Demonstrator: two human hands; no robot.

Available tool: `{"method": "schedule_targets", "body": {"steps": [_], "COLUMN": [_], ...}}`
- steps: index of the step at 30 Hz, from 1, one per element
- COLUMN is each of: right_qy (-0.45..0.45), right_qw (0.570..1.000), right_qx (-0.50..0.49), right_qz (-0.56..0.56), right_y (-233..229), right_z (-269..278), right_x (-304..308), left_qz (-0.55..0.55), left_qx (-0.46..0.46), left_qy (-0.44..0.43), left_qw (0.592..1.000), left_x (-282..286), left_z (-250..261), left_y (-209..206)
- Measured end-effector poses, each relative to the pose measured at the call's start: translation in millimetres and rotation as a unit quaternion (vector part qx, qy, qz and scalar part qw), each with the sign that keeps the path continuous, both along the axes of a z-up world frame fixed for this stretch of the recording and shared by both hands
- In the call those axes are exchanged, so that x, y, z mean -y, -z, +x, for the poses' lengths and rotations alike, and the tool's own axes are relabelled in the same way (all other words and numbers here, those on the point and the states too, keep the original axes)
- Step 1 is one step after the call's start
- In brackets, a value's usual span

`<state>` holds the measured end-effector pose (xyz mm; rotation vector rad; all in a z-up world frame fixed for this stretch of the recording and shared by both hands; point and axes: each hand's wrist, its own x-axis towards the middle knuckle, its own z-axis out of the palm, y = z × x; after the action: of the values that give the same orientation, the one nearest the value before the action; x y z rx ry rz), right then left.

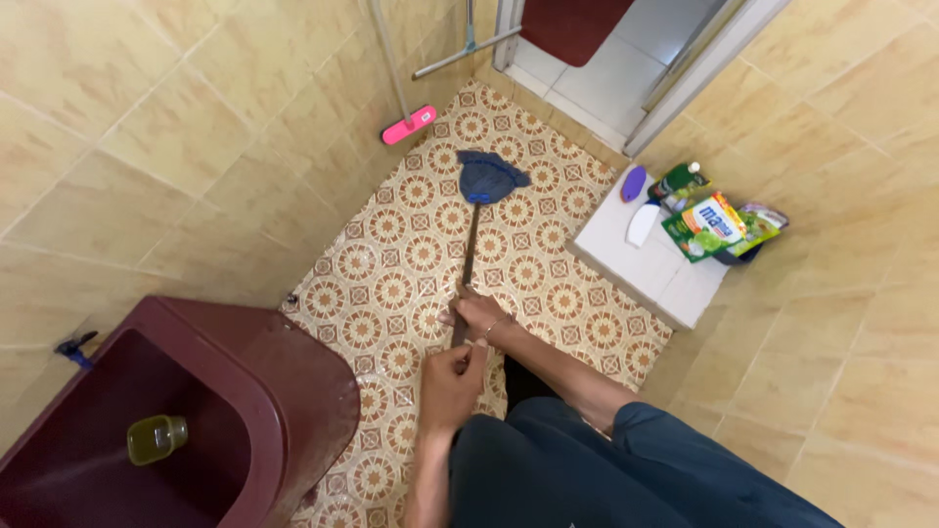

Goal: The person mops the tiled bathroom floor using a mop, frequently moving it across different sections of the floor and around objects like a water tank and cleaning supplies.

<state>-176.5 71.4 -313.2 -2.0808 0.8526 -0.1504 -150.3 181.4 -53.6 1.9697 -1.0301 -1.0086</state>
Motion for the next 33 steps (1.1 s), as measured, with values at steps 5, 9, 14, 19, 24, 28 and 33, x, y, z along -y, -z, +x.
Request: {"method": "schedule_targets", "body": {"steps": [5,9,14,19,24,28,33], "right_qy": [-0.021,-0.03,0.016,0.032,0.081,0.113,0.182], "right_qw": [1.0,0.996,1.0,0.999,0.994,0.985,0.952], "right_qx": [0.002,-0.074,0.022,0.033,0.067,0.12,0.115], "right_qz": [-0.022,0.043,0.002,-0.026,0.026,-0.046,0.219], "right_y": [-69.1,-92.8,-48.0,-16.8,19.1,72.1,80.6], "right_z": [-5.1,-16.9,-36.1,-42.6,-27.0,-6.7,2.6], "right_x": [-47.2,-59.8,-53.9,-35.8,-2.1,49.1,141.0], "left_qz": [0.026,0.071,0.024,-0.023,0.009,0.077,0.028], "left_qx": [-0.031,-0.041,0.016,-0.004,0.003,-0.052,-0.081], "left_qy": [0.115,0.153,0.212,0.223,0.225,0.168,0.155], "left_qw": [0.993,0.985,0.977,0.975,0.974,0.981,0.984], "left_x": [-34.6,-45.0,-39.8,-21.2,16.6,60.4,143.0], "left_z": [13.4,8.6,-16.2,-23.8,-9.8,5.5,14.2], "left_y": [-37.7,-45.0,-22.4,5.4,35.5,64.4,93.8]}}
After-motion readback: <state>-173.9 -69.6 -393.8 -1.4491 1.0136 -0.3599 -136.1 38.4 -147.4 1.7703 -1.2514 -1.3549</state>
